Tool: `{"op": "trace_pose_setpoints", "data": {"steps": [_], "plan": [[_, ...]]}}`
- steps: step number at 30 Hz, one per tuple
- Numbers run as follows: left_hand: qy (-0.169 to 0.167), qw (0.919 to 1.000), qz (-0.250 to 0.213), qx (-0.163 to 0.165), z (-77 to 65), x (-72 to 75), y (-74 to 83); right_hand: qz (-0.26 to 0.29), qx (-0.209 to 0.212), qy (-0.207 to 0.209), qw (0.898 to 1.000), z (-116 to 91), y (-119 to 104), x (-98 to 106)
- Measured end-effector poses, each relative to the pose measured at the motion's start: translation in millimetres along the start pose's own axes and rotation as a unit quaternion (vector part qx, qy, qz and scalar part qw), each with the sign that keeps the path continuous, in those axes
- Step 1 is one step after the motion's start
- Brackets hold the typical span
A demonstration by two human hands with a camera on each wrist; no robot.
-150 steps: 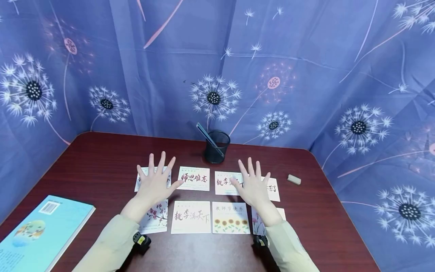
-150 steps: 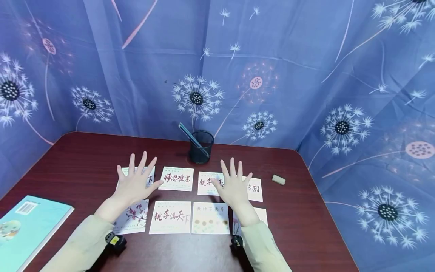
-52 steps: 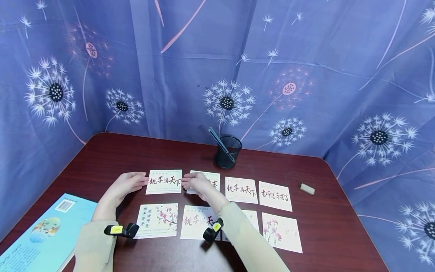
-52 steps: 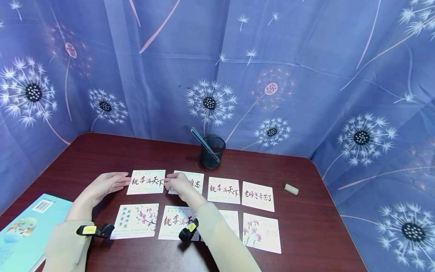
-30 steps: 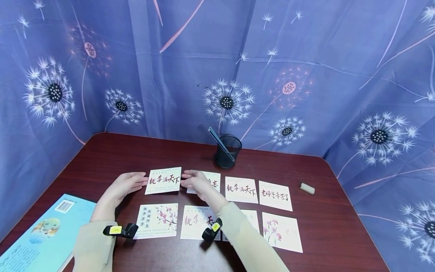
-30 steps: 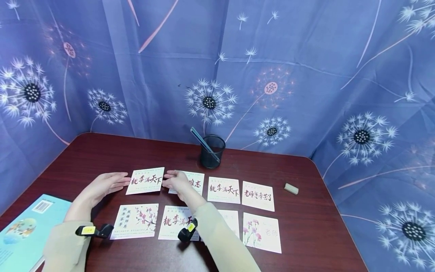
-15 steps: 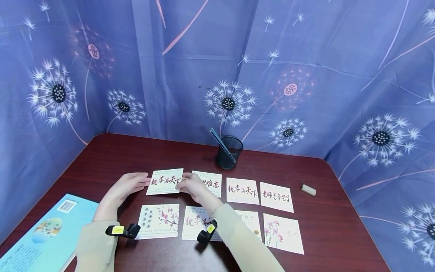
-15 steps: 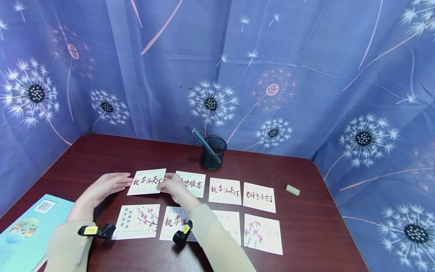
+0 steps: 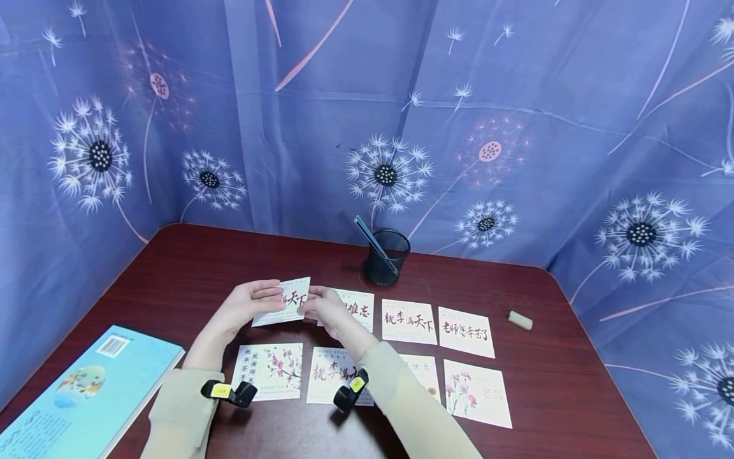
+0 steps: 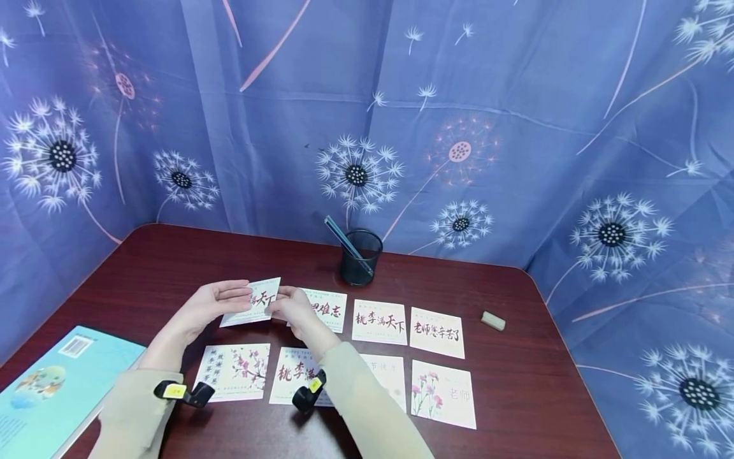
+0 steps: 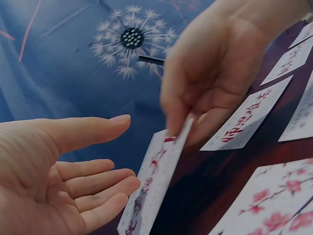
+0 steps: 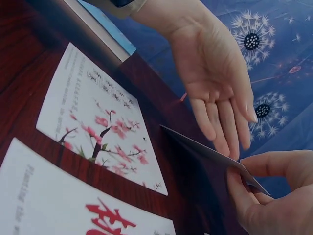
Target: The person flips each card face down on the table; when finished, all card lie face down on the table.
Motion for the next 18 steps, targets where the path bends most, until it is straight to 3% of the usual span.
{"op": "trace_pose_setpoints", "data": {"steps": [8, 18], "plan": [[0.040, 0.9984, 0.040, 0.004, 0.0, -9.9, 7.9, 0.006, 0.005, -0.004, 1.000, -4.9, -9.9, -4.4], [0.068, 0.9941, 0.084, 0.004, 1.3, -6.2, 10.9, 0.016, 0.005, -0.038, 0.999, -8.4, -16.9, -7.0]]}}
Point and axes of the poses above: each hand's wrist, its own z-axis towards the middle knuckle, its own x-axis out of the back of the hand, y = z × x, the point moved 8 cm from there along z, towards the middle knuckle, and after that the axes turned 1 degree about z, right-handed, at the moved point
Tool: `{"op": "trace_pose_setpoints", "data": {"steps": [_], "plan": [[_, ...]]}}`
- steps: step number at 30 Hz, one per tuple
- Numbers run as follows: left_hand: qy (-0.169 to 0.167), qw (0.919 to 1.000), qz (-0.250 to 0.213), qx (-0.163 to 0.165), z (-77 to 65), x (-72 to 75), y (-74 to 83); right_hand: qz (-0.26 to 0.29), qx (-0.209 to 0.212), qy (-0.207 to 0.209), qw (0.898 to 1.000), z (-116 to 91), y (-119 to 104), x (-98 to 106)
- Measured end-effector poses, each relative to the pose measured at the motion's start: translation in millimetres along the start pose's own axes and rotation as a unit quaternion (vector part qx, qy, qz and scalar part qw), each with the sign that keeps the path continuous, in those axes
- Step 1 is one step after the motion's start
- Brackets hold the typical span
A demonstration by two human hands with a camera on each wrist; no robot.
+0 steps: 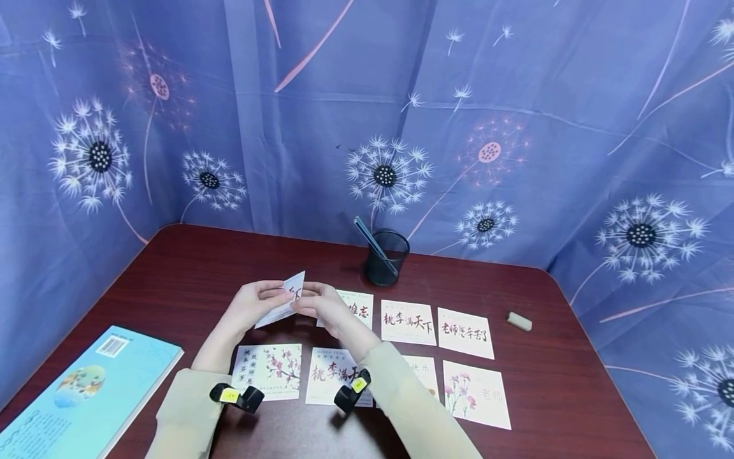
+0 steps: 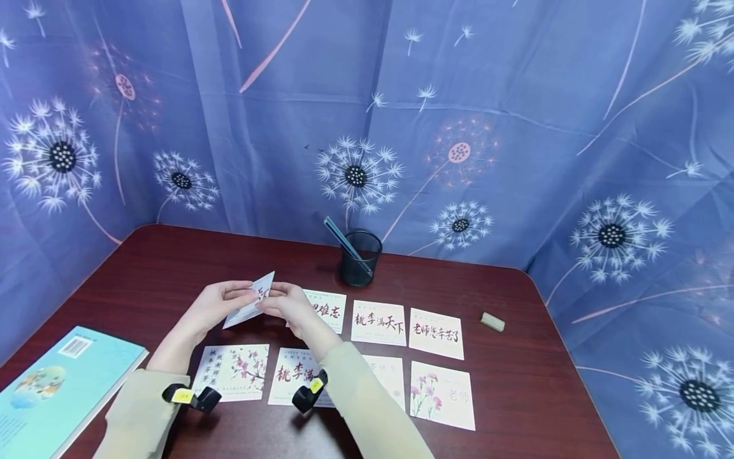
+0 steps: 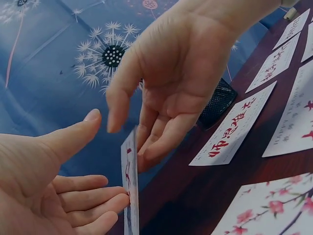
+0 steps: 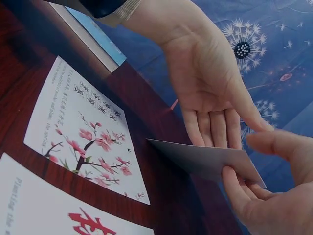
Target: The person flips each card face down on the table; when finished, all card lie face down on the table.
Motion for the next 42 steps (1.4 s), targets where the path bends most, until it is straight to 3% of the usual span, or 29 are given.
{"op": "trace_pose_setpoints", "data": {"steps": [6, 12, 20, 26, 32, 37, 42], "plan": [[0.017, 0.9993, 0.031, -0.006, 3.9, 7.3, 11.9, -0.001, 0.018, -0.039, 0.999, -2.9, -9.2, -5.9], [0.043, 0.9965, 0.068, -0.023, 9.2, 15.6, 29.7, -0.002, 0.035, -0.053, 0.998, -6.5, -16.3, -10.4], [0.041, 0.9976, 0.055, -0.009, 8.8, 17.1, 34.8, -0.007, 0.038, -0.048, 0.998, -7.9, -15.7, -13.4], [0.059, 0.9965, 0.056, -0.021, 6.3, 21.9, 36.3, -0.001, 0.042, -0.057, 0.997, -9.1, -16.3, -15.9], [0.111, 0.9924, 0.049, -0.023, 2.6, 33.8, 36.4, 0.004, 0.040, -0.066, 0.997, -7.9, -16.1, -15.9], [0.149, 0.9880, 0.041, -0.006, -0.6, 42.0, 30.3, 0.001, 0.038, -0.068, 0.997, -8.2, -14.1, -12.8], [0.164, 0.9857, 0.030, 0.025, -2.7, 47.1, 13.4, -0.002, 0.039, -0.067, 0.997, -11.1, -12.1, -7.0]]}}
Point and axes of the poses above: each hand's wrist, its own z-axis towards the middle knuckle, its own x-axis out of the back of the hand, y = z × x, the point moved 8 cm from there along z, towards the middle knuckle, and after that the axes turned 1 degree about z, right-handed, at the moved point
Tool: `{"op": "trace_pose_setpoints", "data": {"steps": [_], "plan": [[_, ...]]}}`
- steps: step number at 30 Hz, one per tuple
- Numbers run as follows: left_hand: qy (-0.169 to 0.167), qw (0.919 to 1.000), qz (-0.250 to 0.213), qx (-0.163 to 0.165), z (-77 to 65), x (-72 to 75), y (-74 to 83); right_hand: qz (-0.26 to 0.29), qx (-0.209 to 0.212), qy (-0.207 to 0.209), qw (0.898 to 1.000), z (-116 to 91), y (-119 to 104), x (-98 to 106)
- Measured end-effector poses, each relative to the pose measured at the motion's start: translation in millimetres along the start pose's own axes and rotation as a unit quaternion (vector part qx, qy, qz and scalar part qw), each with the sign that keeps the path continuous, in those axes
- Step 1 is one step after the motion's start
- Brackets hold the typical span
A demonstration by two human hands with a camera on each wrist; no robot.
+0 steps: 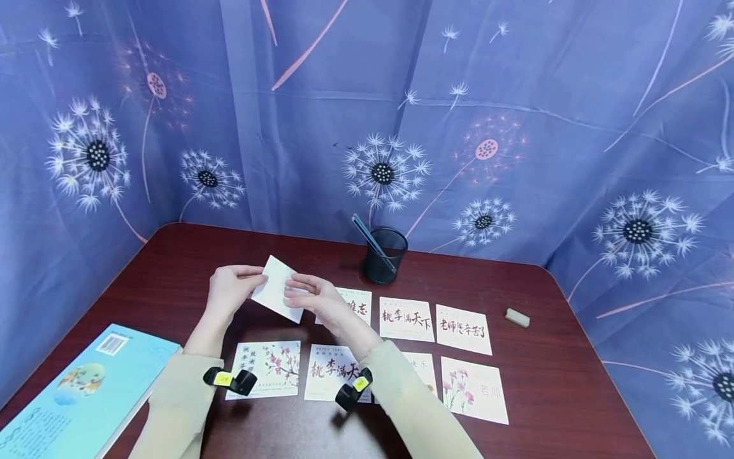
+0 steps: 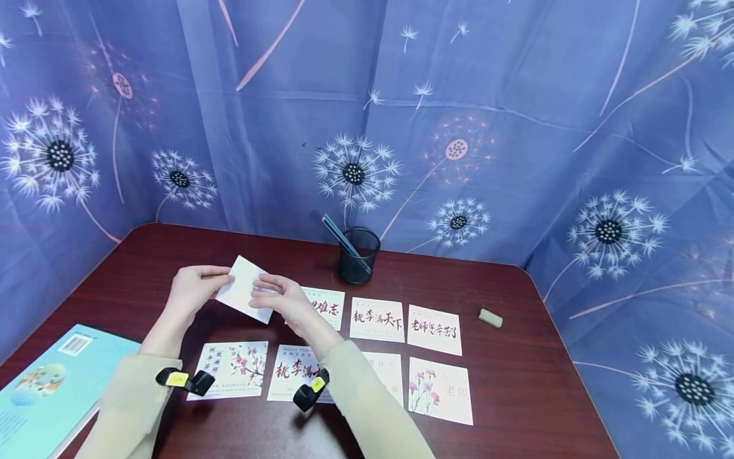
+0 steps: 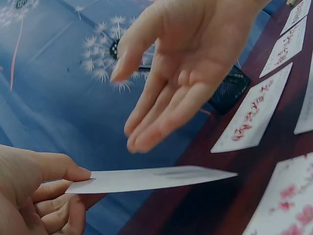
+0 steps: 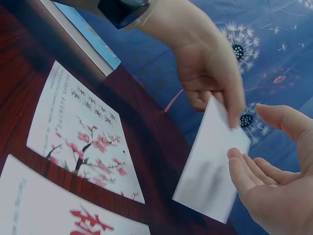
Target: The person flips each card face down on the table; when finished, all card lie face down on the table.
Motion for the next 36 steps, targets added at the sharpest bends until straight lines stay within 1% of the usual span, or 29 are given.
{"op": "trace_pose_setpoints", "data": {"steps": [4, 7, 14, 19, 21, 26, 36], "plan": [[-0.005, 0.9997, -0.002, 0.023, 2.0, -0.6, -16.4, -0.005, 0.000, 0.005, 1.000, -5.8, 1.3, 9.3], [-0.007, 0.9994, 0.007, 0.033, 2.9, -1.5, -26.4, -0.006, 0.003, 0.010, 1.000, -11.7, 1.4, 17.8], [-0.005, 0.9985, 0.014, 0.053, 3.9, -1.6, -43.5, -0.009, 0.011, 0.007, 1.000, -24.4, 1.3, 33.4], [-0.003, 0.9978, 0.021, 0.063, 3.0, 0.3, -49.3, -0.017, 0.006, 0.004, 1.000, -31.4, 3.9, 43.8], [0.003, 0.9970, 0.039, 0.067, 2.5, 2.2, -51.1, -0.018, 0.007, 0.009, 1.000, -34.6, 4.4, 48.1], [0.001, 0.9947, 0.074, 0.070, 3.5, 1.6, -55.6, -0.022, 0.013, 0.029, 0.999, -41.3, 2.9, 60.0], [-0.011, 0.9921, 0.094, 0.081, 8.1, -1.5, -67.9, -0.007, 0.009, 0.047, 0.999, -49.2, 1.6, 79.1]]}}
Point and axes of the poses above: each hand's wrist, its own z-axis towards the middle knuckle, its own x-axis out of the back of the hand, y = z × x, the point moved 8 cm from there along z, towards the middle knuckle, and after that the axes turned 1 degree about z, right-handed, at the moved point
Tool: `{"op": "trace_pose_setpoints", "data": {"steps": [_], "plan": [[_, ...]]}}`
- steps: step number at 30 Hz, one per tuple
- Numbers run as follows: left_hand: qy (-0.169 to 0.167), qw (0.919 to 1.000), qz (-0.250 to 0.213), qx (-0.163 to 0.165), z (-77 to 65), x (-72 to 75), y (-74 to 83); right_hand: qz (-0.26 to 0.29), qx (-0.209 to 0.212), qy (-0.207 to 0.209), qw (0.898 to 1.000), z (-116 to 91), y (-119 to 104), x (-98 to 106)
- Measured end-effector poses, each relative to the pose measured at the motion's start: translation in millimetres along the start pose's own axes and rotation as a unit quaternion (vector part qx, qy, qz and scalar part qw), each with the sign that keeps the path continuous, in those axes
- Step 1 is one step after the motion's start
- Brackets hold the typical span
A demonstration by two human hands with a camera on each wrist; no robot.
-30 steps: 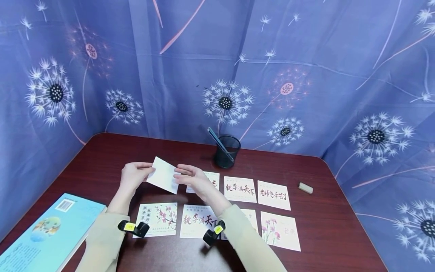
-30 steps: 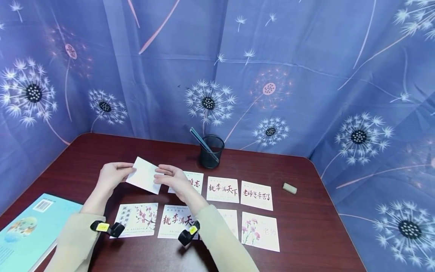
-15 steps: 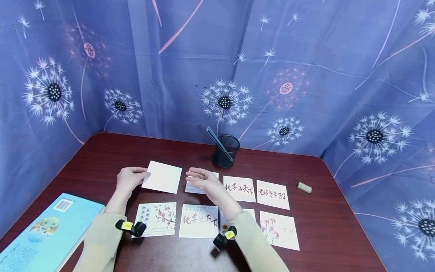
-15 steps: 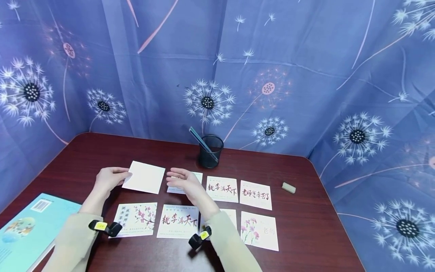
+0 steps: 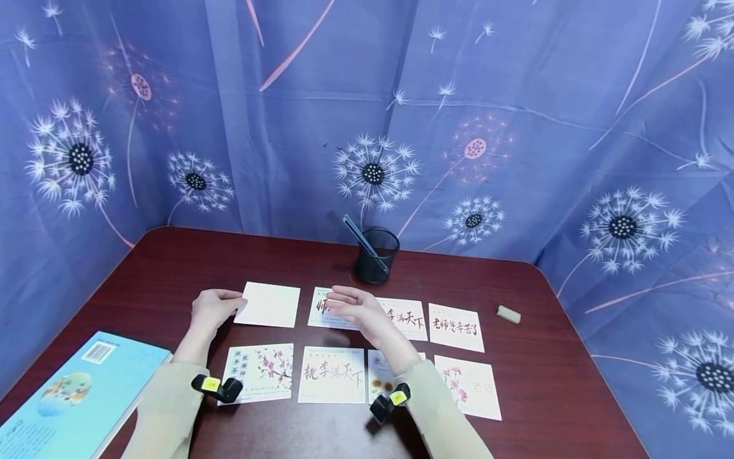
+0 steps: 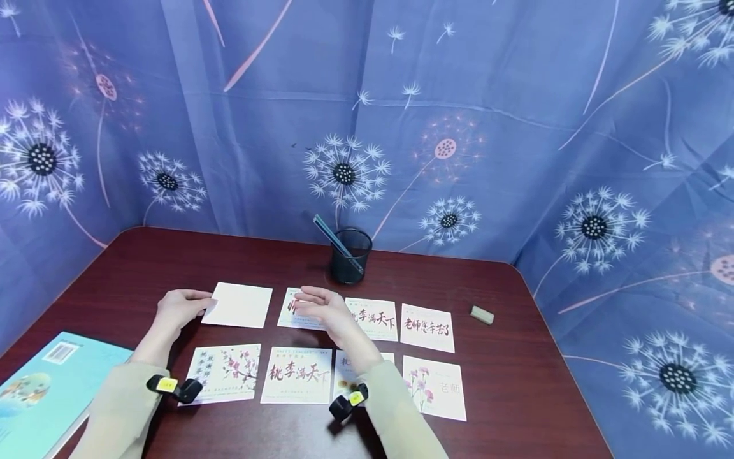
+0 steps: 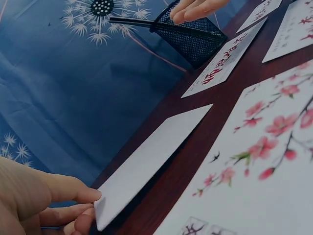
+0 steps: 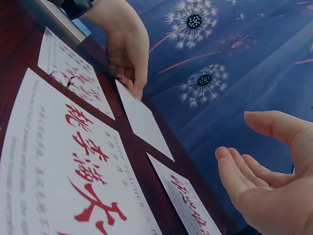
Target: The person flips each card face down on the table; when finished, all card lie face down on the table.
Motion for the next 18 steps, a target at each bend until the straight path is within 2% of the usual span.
{"op": "trace_pose_setpoints", "data": {"steps": [5, 7, 10, 14, 18], "plan": [[-0.012, 0.9999, 0.000, 0.002, -0.6, 0.2, 0.7, -0.004, 0.004, 0.000, 1.000, -1.9, -0.4, 8.3], [-0.015, 0.9998, -0.005, -0.012, -1.4, -1.5, 5.1, -0.008, 0.005, 0.001, 1.000, -3.8, -2.3, 11.3], [-0.020, 0.9982, -0.024, -0.051, -3.1, -7.1, 17.8, -0.009, 0.005, 0.017, 1.000, -7.6, -6.2, 18.2], [-0.044, 0.9928, -0.047, -0.101, -6.2, -22.1, 39.4, -0.019, 0.007, 0.047, 0.999, -11.7, -11.0, 30.6], [-0.074, 0.9877, -0.072, -0.117, -11.9, -47.3, 56.8, -0.021, 0.002, 0.062, 0.998, -15.6, -10.2, 42.6]]}}
Point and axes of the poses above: each hand's wrist, its own z-axis towards the middle knuckle, its own x-axis out of the back of the hand, y = z × x, the point moved 8 cm from there along z, towards the middle knuckle, and after that the axes turned 1 degree about z, right-handed, at the moved point
